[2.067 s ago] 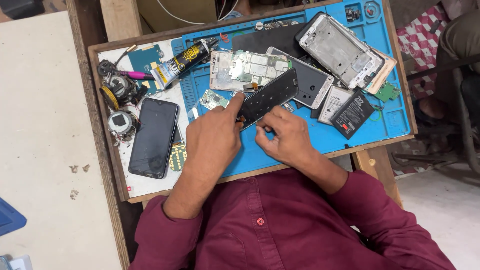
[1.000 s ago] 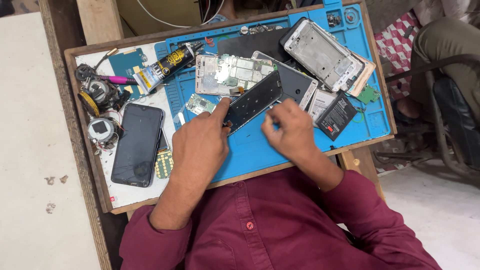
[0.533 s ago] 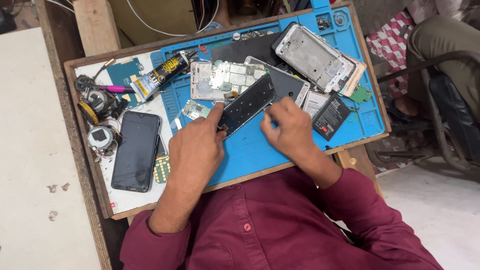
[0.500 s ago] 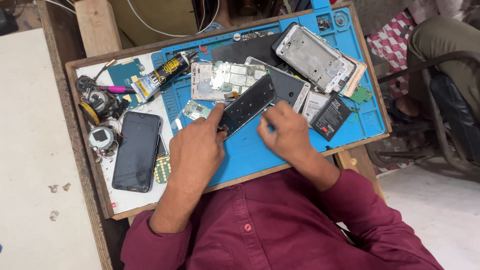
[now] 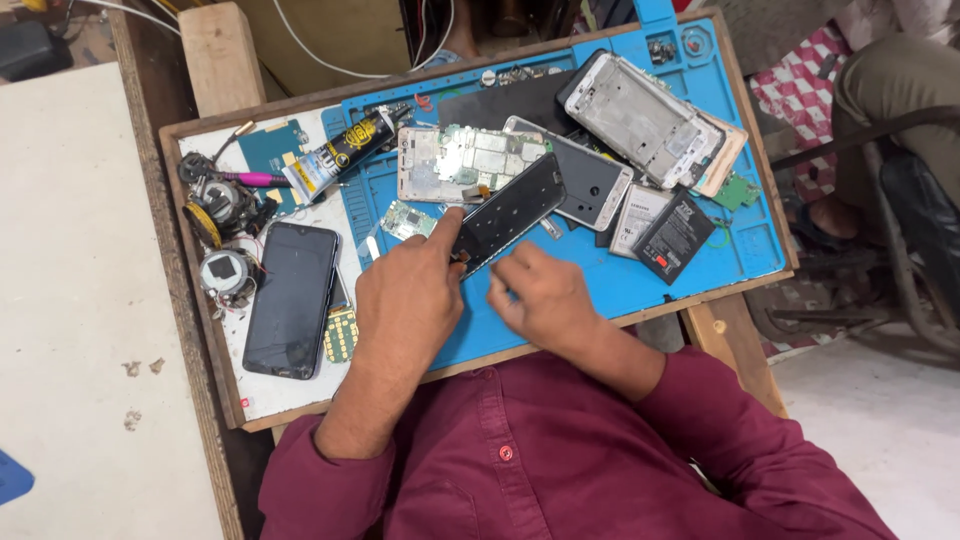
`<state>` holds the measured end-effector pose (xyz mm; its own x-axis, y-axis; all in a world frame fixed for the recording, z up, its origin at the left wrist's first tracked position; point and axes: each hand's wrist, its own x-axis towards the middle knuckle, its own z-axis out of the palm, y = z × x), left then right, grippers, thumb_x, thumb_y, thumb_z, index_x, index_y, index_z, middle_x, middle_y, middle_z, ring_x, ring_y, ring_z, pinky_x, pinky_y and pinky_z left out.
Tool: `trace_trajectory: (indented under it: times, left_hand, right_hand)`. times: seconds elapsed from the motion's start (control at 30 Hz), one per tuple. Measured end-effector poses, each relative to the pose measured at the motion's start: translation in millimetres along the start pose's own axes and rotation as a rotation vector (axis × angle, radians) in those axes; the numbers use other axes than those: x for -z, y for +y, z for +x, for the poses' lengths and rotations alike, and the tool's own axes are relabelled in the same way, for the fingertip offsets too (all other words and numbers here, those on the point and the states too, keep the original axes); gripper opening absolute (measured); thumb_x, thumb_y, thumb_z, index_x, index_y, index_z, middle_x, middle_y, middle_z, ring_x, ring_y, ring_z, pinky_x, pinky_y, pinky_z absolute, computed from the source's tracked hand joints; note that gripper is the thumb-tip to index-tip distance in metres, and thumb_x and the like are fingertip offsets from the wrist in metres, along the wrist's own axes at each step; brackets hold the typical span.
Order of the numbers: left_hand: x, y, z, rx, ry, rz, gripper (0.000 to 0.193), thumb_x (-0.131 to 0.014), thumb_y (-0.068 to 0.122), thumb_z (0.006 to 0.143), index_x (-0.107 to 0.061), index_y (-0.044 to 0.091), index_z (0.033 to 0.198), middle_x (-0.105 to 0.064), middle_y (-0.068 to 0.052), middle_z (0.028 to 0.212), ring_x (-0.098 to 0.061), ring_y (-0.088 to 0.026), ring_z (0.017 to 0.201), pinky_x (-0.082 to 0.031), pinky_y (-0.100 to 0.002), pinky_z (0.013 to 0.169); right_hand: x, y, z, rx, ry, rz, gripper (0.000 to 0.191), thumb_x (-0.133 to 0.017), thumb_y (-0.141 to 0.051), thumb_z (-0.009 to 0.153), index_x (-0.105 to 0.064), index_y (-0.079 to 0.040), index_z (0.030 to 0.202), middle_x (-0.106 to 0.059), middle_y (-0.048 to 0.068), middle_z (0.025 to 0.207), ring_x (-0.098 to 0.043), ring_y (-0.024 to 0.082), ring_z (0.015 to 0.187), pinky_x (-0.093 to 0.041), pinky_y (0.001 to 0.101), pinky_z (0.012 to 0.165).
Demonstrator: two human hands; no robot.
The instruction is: The person sits at a repair bench and pries open the back cover of a smartphone, working around the edges with their fingers. They lift the cover away, handle the exposed battery and internal components, and continue separating parts of the phone on a blue work mat.
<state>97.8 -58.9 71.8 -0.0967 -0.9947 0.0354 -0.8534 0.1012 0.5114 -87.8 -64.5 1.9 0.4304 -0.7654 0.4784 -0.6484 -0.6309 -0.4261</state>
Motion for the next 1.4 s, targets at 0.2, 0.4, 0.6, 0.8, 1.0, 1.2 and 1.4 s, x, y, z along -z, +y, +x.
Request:
trace_trajectory:
  times: [0.2, 0.4, 0.6, 0.8, 1.0, 1.2, 1.4]
  left_hand:
    - [-1, 0, 1, 0.022, -0.023, 0.003, 0.056, -0.075, 0.016, 0.084, -0.06, 0.015, 0.138, -0.072, -0.017, 0.084, -0.071, -0.04, 0.074, -0.053, -0.053, 0.06]
    - [-13, -12, -1, 0.02, -0.025, 0.014, 0.058, -0.072, 0.016, 0.084, -0.059, 0.015, 0.14, -0.072, -0.017, 0.083, -0.07, -0.04, 0.075, -0.053, -0.052, 0.062]
    - [-14, -16, 3, -0.018, 0.005, 0.02, 0.056, -0.07, 0.015, 0.084, -0.059, 0.015, 0.139, -0.072, -0.016, 0.088, -0.071, -0.039, 0.082, -0.053, -0.052, 0.066]
    - [3, -12, 2, 0.014, -0.004, -0.006, 0.057, -0.074, 0.017, 0.085, -0.058, 0.015, 0.139, -0.072, -0.018, 0.086, -0.07, -0.04, 0.079, -0.054, -0.052, 0.067]
    - [5, -11, 2, 0.004, 0.002, -0.02, 0.055, -0.074, 0.016, 0.085, -0.059, 0.014, 0.138, -0.072, -0.017, 0.084, -0.071, -0.04, 0.078, -0.054, -0.051, 0.067]
    - [6, -10, 2, 0.0, 0.007, -0.011, 0.057, -0.075, 0.016, 0.084, -0.058, 0.013, 0.138, -0.072, -0.018, 0.083, -0.071, -0.04, 0.077, -0.054, -0.051, 0.067]
    - [8, -9, 2, -0.002, 0.003, 0.0, 0.055, -0.075, 0.016, 0.085, -0.059, 0.014, 0.138, -0.072, -0.018, 0.083, -0.071, -0.039, 0.077, -0.054, -0.051, 0.065]
  right_hand:
    - [-1, -5, 1, -0.12, -0.03, 0.172, 0.009, -0.077, -0.008, 0.083, -0.07, -0.006, 0.089, -0.062, 0.007, 0.078, -0.065, 0.022, 0.062, -0.052, 0.0355, 0.054]
    - [-3, -5, 1, -0.104, -0.074, 0.226, 0.011, -0.077, -0.009, 0.082, -0.073, -0.008, 0.093, -0.064, 0.007, 0.08, -0.067, 0.022, 0.064, -0.053, 0.0352, 0.055]
    - [-11, -11, 10, -0.099, -0.047, 0.126, 0.011, -0.077, -0.013, 0.078, -0.073, -0.009, 0.087, -0.065, 0.008, 0.078, -0.067, 0.029, 0.065, -0.052, 0.0397, 0.056]
    - [2, 3, 21, -0.211, 0.05, -0.002, 0.01, -0.076, -0.014, 0.076, -0.07, -0.008, 0.08, -0.064, 0.008, 0.074, -0.066, 0.028, 0.062, -0.053, 0.0396, 0.056]
    - [1, 10, 19, -0.187, 0.087, -0.036, 0.011, -0.075, -0.013, 0.075, -0.069, -0.008, 0.083, -0.064, 0.008, 0.075, -0.066, 0.029, 0.061, -0.052, 0.0415, 0.055]
    - [-18, -10, 12, -0.028, -0.03, -0.019, 0.011, -0.077, -0.016, 0.076, -0.069, -0.009, 0.08, -0.063, 0.009, 0.074, -0.067, 0.031, 0.063, -0.053, 0.0434, 0.054]
    - [-10, -2, 13, -0.097, 0.004, 0.01, 0.01, -0.077, -0.016, 0.075, -0.071, -0.01, 0.082, -0.065, 0.008, 0.077, -0.067, 0.031, 0.063, -0.054, 0.0424, 0.055]
